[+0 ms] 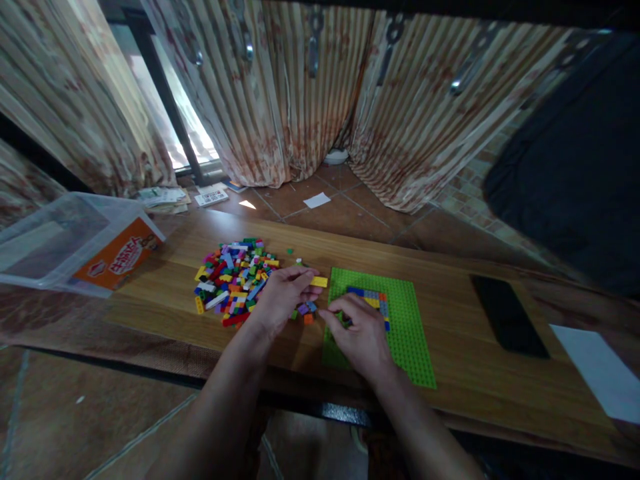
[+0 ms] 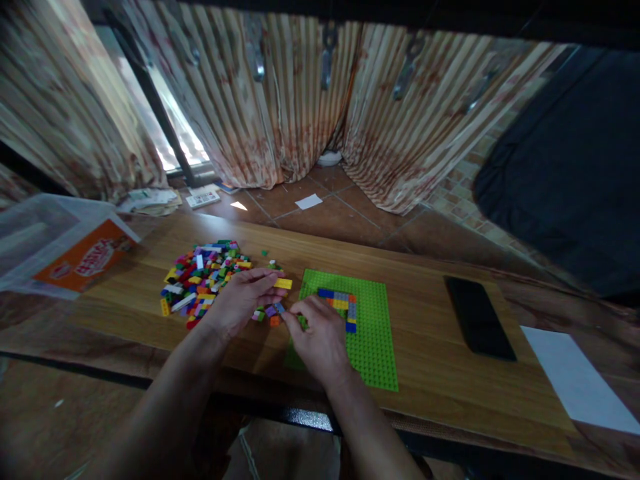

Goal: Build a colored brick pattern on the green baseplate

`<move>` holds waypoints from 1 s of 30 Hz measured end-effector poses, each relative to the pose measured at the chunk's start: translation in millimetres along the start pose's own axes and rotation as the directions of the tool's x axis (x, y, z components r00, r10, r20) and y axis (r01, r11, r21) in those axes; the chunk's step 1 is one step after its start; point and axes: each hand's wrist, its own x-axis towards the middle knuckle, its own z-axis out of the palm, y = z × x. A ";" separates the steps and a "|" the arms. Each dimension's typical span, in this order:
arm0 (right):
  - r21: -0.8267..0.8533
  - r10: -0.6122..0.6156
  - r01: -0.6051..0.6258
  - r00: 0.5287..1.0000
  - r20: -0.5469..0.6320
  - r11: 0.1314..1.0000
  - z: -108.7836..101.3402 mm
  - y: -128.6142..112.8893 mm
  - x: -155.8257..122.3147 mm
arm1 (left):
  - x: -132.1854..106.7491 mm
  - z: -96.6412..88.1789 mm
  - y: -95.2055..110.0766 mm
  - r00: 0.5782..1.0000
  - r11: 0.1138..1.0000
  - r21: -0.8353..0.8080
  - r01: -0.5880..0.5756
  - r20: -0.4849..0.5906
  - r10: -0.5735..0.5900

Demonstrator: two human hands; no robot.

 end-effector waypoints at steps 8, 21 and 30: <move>0.123 0.116 -0.111 0.993 -0.033 0.986 -31.2 18.3 3.5 | -4.2 22.7 -16.3 0.991 0.998 0.063 0.016 0.129 -0.024; 0.137 0.243 -0.239 0.970 -0.011 0.961 -74.7 70.8 -5.4 | 1.3 35.4 -30.8 0.983 0.934 0.347 -0.087 0.181 0.025; 0.078 0.227 -0.241 0.961 0.158 0.967 -74.7 80.8 -9.9 | -0.9 32.6 -37.8 0.911 0.764 0.578 -0.286 0.411 0.030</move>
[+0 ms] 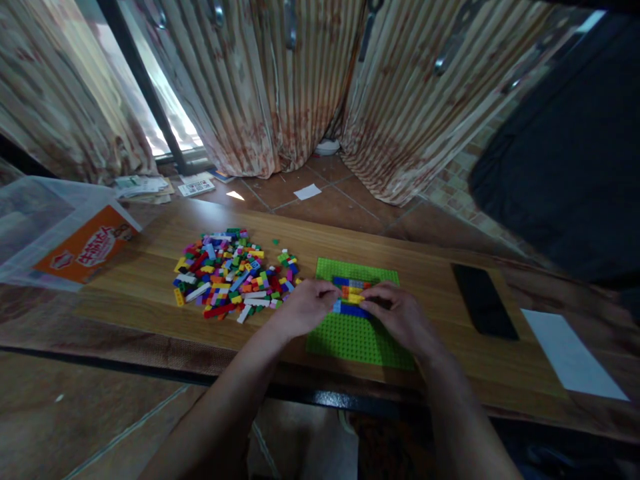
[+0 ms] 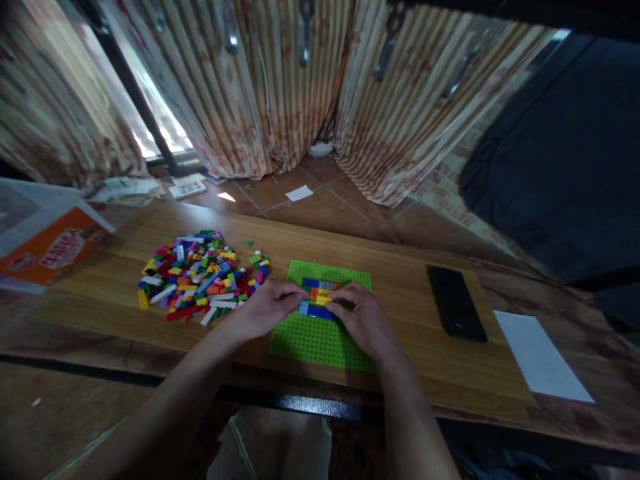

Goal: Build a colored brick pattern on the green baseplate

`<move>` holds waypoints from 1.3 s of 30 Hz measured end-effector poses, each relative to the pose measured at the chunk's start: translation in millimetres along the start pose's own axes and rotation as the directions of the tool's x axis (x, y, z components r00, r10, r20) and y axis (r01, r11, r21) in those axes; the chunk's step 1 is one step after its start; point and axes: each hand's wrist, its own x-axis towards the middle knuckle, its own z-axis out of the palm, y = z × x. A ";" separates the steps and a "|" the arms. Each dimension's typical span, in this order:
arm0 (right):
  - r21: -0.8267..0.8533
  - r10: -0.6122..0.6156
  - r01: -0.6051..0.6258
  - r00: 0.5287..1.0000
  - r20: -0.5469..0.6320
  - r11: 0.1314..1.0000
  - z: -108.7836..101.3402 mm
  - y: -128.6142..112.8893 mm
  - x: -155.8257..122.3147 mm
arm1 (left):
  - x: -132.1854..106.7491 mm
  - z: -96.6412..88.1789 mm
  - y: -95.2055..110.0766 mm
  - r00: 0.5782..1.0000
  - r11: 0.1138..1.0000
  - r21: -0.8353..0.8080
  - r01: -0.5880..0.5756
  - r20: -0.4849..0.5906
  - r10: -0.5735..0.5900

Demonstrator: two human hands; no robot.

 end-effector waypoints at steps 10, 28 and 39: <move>-0.122 0.015 -0.014 1.000 0.003 0.992 0.8 -1.1 0.8 | -3.3 4.6 7.1 0.998 0.993 0.111 -0.050 0.030 0.047; -0.145 0.023 -0.029 0.999 -0.045 0.989 8.0 -11.8 1.6 | -4.6 5.5 10.3 0.997 0.944 0.321 -0.075 0.055 0.061; -0.100 0.306 -0.354 0.895 -0.326 0.930 5.4 -0.5 7.4 | -5.5 3.8 6.4 0.996 0.951 0.298 -0.084 0.026 0.080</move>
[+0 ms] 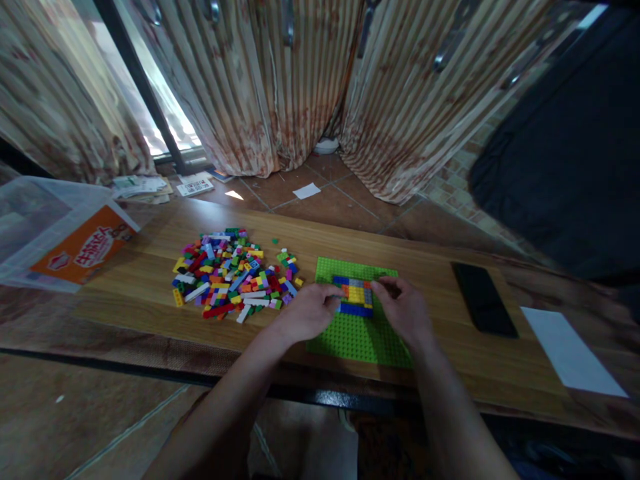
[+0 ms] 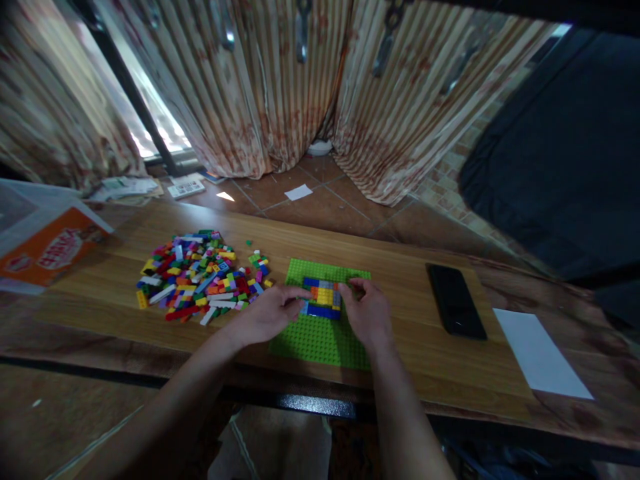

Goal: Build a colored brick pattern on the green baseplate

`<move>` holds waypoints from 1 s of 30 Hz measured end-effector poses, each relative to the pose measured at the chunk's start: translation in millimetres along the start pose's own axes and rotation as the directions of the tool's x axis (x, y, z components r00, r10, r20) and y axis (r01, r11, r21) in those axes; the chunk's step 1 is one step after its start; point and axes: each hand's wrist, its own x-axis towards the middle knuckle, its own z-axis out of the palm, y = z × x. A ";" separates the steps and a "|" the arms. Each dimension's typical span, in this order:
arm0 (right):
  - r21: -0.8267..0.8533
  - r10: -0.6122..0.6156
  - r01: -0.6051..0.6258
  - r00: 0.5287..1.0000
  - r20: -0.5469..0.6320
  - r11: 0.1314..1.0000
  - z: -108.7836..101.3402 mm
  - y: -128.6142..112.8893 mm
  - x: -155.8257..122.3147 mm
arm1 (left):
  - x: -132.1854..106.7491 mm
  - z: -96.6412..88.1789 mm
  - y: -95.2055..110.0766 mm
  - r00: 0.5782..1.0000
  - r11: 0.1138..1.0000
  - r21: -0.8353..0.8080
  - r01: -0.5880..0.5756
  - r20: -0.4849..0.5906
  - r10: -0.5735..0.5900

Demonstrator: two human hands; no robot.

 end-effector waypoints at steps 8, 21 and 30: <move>0.031 -0.012 0.011 0.999 0.044 0.999 -0.9 -5.2 -4.4 | 4.2 -10.6 -5.2 0.996 0.999 -0.021 0.035 -0.077 -0.037; 0.010 -0.021 0.021 0.995 0.096 1.000 4.7 -7.6 -6.9 | 3.3 -9.7 -5.6 0.995 1.000 -0.016 0.011 -0.097 -0.012; 0.069 -0.107 0.098 0.985 0.138 0.993 3.2 -9.0 -8.9 | 3.6 -8.8 -6.6 0.997 1.000 -0.013 0.014 -0.077 -0.015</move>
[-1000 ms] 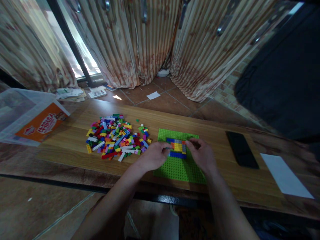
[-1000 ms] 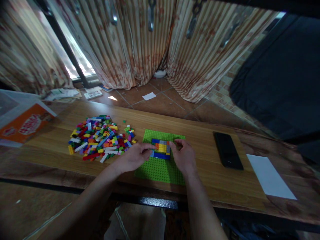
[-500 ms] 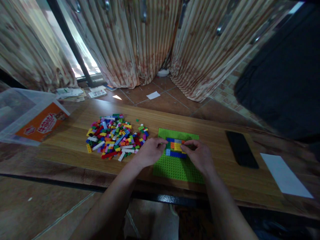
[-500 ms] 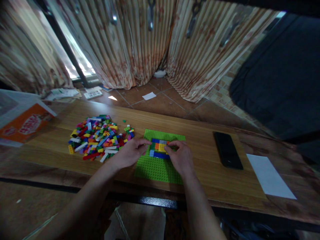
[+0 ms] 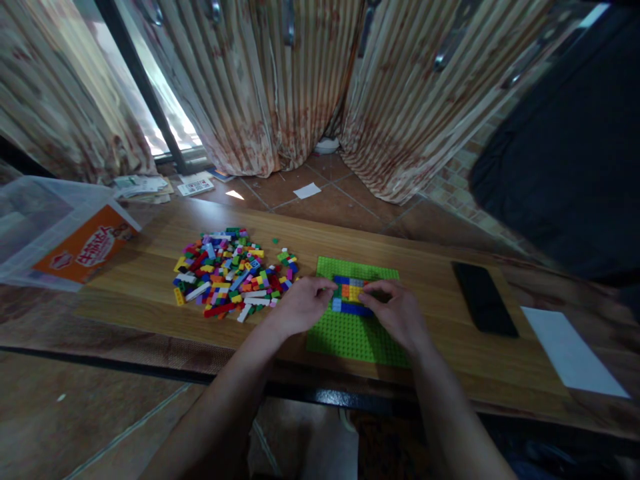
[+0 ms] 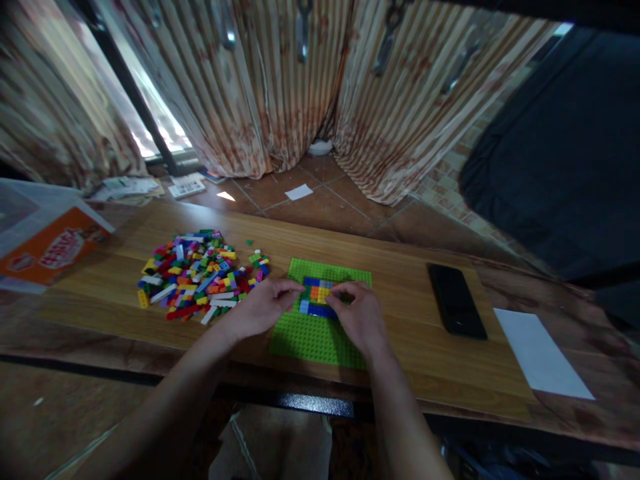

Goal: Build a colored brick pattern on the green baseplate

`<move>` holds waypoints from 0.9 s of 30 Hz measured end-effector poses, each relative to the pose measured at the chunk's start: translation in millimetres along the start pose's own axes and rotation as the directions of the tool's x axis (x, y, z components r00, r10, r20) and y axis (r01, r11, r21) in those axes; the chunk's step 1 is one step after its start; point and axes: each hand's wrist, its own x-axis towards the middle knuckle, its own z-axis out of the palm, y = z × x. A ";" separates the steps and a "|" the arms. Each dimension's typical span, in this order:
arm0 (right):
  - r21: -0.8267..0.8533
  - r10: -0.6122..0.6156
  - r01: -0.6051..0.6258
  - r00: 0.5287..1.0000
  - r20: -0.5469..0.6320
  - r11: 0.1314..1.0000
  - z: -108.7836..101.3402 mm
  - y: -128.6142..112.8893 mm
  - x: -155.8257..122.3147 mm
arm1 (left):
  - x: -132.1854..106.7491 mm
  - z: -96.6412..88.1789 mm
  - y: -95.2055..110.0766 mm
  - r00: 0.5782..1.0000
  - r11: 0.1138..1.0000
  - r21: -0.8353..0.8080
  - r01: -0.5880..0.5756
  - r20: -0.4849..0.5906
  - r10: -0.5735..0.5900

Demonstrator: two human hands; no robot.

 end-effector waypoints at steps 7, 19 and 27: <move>0.027 -0.065 0.064 0.997 0.043 0.998 -0.9 -1.6 -1.3 | -0.1 1.0 -0.4 1.000 1.000 0.000 -0.006 0.003 0.006; -0.066 0.010 -0.013 0.998 -0.055 0.998 -3.8 3.5 1.2 | -2.3 3.5 5.4 0.999 1.000 -0.012 -0.001 0.051 0.002; -0.112 -0.108 0.113 0.993 0.050 0.987 -0.4 -0.3 -2.1 | -3.3 5.1 9.0 0.999 1.000 0.016 -0.007 0.037 0.006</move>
